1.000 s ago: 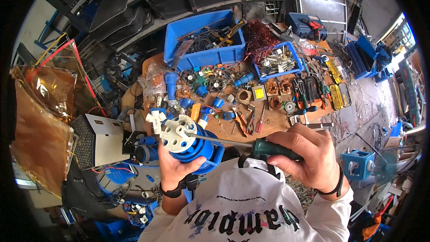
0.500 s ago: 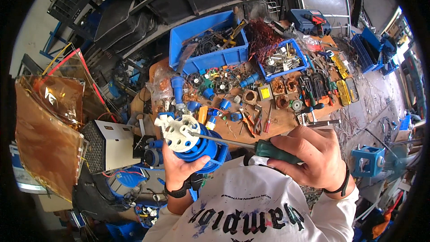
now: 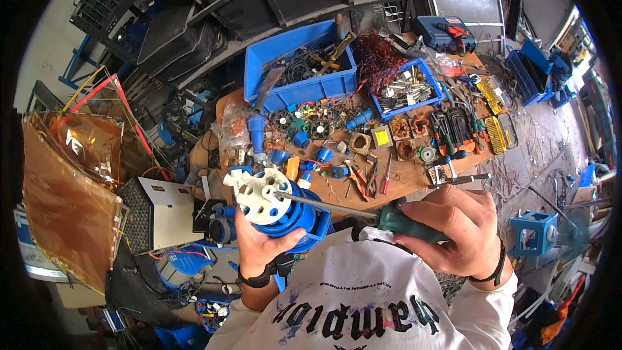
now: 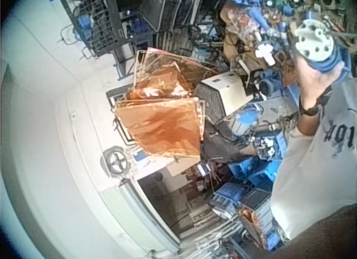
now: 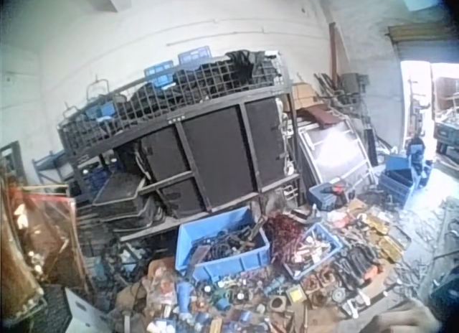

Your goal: The person holds a blue cylindrical electrical component with a white top and uses a screwdriver to repeatedly tighten or adjust screws on the top surface. The person rotates the component to access different screws and continues the adjustment process throughout the clip.

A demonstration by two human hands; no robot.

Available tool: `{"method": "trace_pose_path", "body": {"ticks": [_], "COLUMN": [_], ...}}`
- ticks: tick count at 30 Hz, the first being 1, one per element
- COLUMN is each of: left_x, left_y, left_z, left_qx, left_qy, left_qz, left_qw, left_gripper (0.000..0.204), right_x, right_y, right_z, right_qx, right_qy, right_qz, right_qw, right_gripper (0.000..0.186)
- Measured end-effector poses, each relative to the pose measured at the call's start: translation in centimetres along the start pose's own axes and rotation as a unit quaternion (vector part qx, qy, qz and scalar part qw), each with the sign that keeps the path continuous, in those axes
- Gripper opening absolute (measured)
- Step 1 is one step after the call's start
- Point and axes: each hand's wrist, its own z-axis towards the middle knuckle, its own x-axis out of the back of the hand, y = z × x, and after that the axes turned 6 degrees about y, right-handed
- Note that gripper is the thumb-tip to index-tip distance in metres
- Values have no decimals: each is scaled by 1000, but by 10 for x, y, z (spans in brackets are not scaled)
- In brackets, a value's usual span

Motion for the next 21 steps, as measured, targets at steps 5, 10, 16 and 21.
{"method": "trace_pose_path", "body": {"ticks": [5, 10, 16, 21], "left_x": [1, 1, 2, 3], "left_y": [0, 1, 3, 3], "left_z": [-2, -6, -10, -13], "left_qx": [-15, 0, 9, 10], "left_qy": [-13, -15, -13, -12], "left_qz": [9, -1, -2, -8], "left_qw": [1000, 1000, 1000, 1000], "left_gripper": [90, 90, 91, 92], "right_x": [1, 0, 0, 0], "right_y": [-2, -4, -8, -11], "right_z": [-5, -9, -12, -14], "right_qx": [-1, -1, -3, 0], "right_qy": [5, 5, 6, 7], "right_qz": [3, -1, -2, -2], "right_qw": [1000, 1000, 1000, 1000], "right_gripper": [45, 46, 47, 48]}}
